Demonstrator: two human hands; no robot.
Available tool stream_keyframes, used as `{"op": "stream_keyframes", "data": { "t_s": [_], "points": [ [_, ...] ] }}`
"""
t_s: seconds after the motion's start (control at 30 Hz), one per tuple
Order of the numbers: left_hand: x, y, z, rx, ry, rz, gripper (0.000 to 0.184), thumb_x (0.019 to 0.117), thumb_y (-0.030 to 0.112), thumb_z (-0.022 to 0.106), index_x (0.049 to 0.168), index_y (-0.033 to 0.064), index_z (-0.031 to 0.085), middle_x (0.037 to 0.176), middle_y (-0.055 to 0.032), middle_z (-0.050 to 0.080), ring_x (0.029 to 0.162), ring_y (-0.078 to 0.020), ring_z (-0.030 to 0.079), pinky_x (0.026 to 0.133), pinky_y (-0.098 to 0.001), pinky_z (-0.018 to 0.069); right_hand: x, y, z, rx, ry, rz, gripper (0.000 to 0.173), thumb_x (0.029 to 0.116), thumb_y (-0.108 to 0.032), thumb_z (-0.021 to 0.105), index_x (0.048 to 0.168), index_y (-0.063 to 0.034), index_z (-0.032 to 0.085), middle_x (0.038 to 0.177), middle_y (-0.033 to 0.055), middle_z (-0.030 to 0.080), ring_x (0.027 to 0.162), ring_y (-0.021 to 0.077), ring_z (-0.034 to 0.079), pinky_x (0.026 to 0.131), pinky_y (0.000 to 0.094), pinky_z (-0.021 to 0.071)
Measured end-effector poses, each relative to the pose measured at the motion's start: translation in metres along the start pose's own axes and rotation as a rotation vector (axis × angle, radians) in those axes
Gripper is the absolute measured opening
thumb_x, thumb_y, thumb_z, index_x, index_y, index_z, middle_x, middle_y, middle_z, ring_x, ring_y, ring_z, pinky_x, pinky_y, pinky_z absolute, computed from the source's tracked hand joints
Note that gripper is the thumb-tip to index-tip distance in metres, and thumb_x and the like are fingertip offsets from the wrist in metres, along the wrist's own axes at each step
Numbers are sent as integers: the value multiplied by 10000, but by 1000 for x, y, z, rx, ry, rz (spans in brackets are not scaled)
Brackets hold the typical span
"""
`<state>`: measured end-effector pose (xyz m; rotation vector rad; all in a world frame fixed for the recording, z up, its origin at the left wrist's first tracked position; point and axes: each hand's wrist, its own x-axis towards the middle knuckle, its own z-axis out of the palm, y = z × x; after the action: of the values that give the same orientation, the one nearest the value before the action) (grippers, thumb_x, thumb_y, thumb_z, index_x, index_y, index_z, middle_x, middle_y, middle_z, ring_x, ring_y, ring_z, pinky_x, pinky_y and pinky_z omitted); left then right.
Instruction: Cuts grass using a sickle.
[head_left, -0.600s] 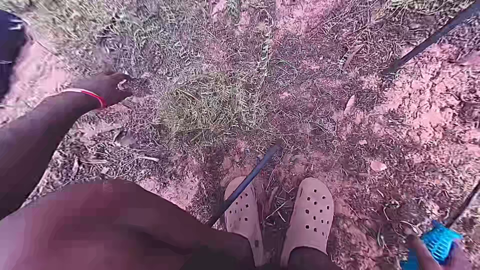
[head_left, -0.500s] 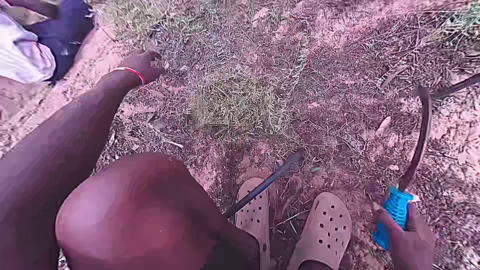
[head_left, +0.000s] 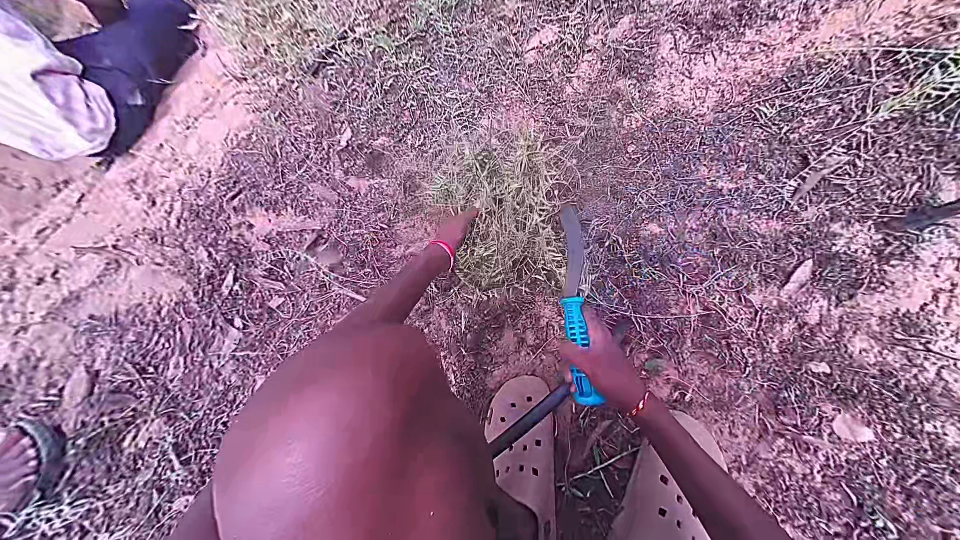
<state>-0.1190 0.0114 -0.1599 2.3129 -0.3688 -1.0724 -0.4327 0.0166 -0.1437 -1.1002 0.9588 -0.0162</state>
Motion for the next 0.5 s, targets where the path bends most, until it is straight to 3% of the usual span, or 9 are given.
{"op": "stream_keyframes", "data": {
  "t_s": [0.1,0.17,0.23,0.3,0.33,0.4,0.47,0.5],
  "points": [
    [-35,24,26,-125,-100,17,670,1093,497,386,1560,18,359,1586,-233,396,1478,-358,375,1178,-604,311,-5,-10,9,-133,-31,32,704,904,-144,647,1509,-18,310,988,127,600,648,178,648,611,360,586],
    [-50,30,36,-260,-164,46,624,1074,513,422,1534,93,420,1529,-166,481,1404,-291,466,1126,-556,394,-4,-8,9,-129,-26,25,702,897,-146,653,1496,-12,313,977,123,597,633,173,644,596,353,584],
    [-55,28,47,-327,-188,57,683,1024,489,558,1523,50,402,1468,-205,515,1341,-309,512,1086,-541,441,-7,-8,10,-165,-54,16,714,892,-144,651,1499,-1,304,990,121,596,659,163,651,618,345,585],
    [-56,24,55,-380,-183,18,770,962,485,662,1528,32,401,1460,-219,526,1346,-321,515,1093,-549,445,-12,-12,14,-255,-86,12,749,877,-160,665,1514,-1,305,1052,135,607,790,183,659,725,370,571],
    [-56,23,59,-434,-168,15,733,956,475,674,1497,38,445,1408,-201,572,1298,-298,556,1063,-528,479,-14,-15,16,-300,-103,18,757,879,-167,670,1520,-2,302,1092,153,609,863,206,656,782,392,558],
    [-60,27,68,-581,-119,34,506,1000,442,606,1337,65,576,1202,-127,663,1088,-216,646,911,-453,552,-18,-19,17,-369,-124,3,746,877,-169,669,1506,11,312,1079,159,606,883,221,663,793,402,559],
    [-66,34,68,-725,-99,25,451,1038,415,542,1348,90,566,1218,-103,653,1102,-199,635,926,-448,537,-21,-21,17,-401,-134,-16,750,876,-180,683,1504,9,321,1086,175,620,912,248,673,814,422,560],
    [-67,36,69,-800,-71,24,406,1034,392,543,1314,99,575,1164,-87,668,1051,-184,655,880,-431,561,-22,-22,17,-410,-146,-20,762,886,-193,694,1515,4,313,1109,182,624,940,256,677,836,427,565]
  ]
}}
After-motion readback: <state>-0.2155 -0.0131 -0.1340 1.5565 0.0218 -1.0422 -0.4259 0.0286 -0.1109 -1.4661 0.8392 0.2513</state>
